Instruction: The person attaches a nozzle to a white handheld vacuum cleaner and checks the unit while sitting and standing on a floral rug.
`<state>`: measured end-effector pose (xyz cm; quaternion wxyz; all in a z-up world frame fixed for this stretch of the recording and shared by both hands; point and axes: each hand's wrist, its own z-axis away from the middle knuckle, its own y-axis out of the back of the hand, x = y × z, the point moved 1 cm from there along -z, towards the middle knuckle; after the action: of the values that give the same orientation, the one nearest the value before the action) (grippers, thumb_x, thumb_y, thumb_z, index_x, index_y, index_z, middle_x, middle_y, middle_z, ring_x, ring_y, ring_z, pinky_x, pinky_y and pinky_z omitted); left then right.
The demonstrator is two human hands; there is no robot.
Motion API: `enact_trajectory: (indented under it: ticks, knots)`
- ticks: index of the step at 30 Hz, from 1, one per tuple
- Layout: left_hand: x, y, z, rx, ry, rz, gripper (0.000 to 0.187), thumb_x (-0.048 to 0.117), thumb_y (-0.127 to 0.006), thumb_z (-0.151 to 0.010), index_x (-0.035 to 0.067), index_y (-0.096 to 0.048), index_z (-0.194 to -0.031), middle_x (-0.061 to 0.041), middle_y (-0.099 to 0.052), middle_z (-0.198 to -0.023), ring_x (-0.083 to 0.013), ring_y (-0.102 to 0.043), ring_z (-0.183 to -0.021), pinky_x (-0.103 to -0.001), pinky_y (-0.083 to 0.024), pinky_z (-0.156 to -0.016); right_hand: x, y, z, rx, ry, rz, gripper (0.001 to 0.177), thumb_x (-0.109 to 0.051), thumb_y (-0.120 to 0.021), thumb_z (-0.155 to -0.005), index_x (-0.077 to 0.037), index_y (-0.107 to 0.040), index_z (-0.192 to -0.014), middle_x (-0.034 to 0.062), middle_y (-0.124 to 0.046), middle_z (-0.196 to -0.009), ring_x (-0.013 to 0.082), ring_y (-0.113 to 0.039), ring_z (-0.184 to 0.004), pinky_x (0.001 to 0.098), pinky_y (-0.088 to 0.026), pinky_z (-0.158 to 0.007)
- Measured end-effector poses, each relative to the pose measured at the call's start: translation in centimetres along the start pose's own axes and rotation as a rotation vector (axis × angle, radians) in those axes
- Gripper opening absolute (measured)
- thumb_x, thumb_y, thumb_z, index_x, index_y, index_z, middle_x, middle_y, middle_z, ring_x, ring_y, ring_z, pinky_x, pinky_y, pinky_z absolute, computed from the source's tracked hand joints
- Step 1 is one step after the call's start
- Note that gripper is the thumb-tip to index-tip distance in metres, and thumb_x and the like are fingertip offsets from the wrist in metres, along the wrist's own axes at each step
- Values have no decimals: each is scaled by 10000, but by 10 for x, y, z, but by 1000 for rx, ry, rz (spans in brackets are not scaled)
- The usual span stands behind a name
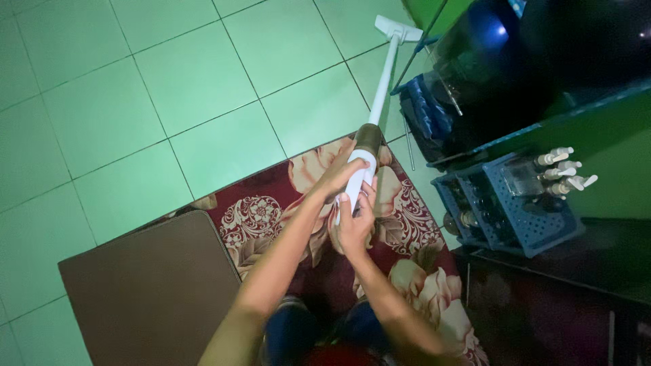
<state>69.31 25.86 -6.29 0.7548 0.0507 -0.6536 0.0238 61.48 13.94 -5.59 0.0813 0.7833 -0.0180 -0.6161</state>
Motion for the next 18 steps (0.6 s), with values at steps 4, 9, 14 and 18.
enact_trajectory:
  ticks: [4, 9, 14, 18]
  knots:
    - [1, 4, -4, 47, 39, 30, 795, 346, -640, -812, 49, -389, -1506, -139, -538, -1370, -261, -575, -1202, -356, -464, -996, 3, -6, -4, 6, -46, -12, 300, -183, -634, -990, 77, -669, -1136, 189, -532, -1446, 349, -335, -1534, 441, -313, -1194]
    - [6, 8, -2, 8, 100, 113, 823, 359, -594, -781, 76, -418, -1534, -172, -636, -1290, -262, -637, -1098, -347, -506, -925, 0, -13, -3, 6, -46, -20, 305, -164, -625, -990, 82, -664, -1166, 198, -550, -1413, 368, -271, -1554, 432, -268, -1200]
    - [-14, 8, -14, 31, 107, 44, 867, 387, -613, -793, -2, -401, -1538, -194, -627, -1314, -266, -634, -1136, -342, -493, -961, -3, -5, -13, -93, 11, 34, 246, -136, -538, -1051, 69, -667, -1090, 214, -551, -1423, 379, -243, -1575, 435, -268, -1202]
    - [-32, 8, -27, 72, 104, -28, 962, 420, -659, -813, -91, -303, -1546, -227, -558, -1385, -275, -615, -1223, -343, -472, -1026, -17, -2, -18, -129, -74, -2, 277, -139, -496, -1061, 76, -663, -1117, 204, -624, -1337, 356, -337, -1542, 407, -319, -1179]
